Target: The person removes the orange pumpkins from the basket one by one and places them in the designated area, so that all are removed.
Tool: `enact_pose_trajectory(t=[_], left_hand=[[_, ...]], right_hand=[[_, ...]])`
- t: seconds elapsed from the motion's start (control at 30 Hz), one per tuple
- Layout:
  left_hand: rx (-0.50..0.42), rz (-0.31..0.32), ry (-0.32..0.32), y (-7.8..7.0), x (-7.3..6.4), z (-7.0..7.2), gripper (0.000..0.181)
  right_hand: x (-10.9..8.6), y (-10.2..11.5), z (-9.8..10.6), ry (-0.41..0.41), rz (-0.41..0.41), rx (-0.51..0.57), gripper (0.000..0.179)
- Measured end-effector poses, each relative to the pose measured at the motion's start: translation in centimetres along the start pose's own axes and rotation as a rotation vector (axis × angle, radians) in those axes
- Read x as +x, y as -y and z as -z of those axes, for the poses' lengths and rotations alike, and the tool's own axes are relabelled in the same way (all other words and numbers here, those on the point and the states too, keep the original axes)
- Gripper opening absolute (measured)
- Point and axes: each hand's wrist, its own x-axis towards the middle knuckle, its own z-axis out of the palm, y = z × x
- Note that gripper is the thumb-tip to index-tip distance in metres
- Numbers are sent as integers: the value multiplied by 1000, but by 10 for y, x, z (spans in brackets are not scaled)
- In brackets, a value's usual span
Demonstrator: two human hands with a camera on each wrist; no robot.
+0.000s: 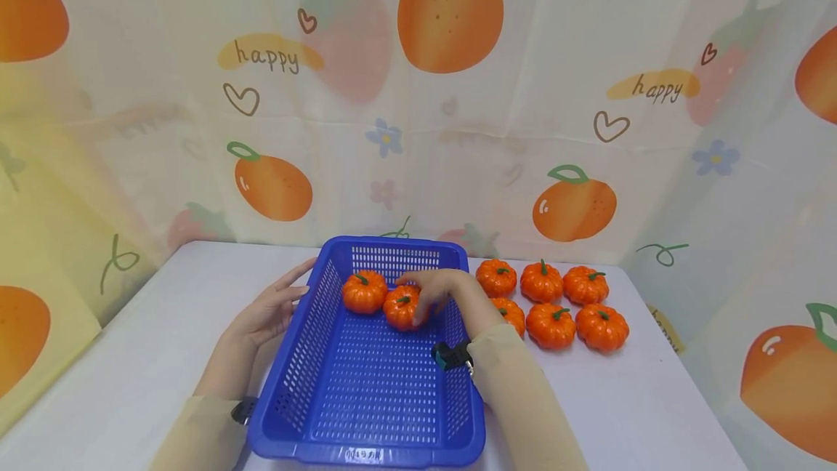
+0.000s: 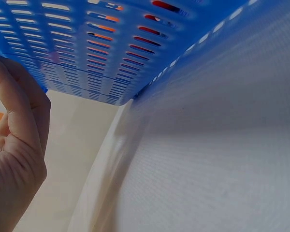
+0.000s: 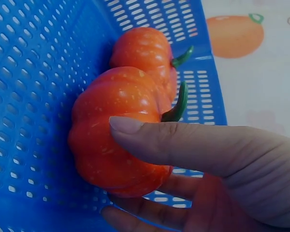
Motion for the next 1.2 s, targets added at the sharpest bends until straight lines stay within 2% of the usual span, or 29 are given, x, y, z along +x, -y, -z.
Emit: enact_pose_trajectory(t=[0.3,0.7,0.97,1.2], left_hand=[[-6,-4,-2,1,-1,0,64],[5,-6,2,0,-1,-1,64],[8,-1,-11,0,-2,0,64],[0,5,-2,0,0,-1,64]], right_hand=[[1,-1,-1,-36,-22,-27,77],[-5,4,3,-92,37,71,74],[-8,11,8,-122,174,19,74],[-15,14,13,-122,202,166,79]])
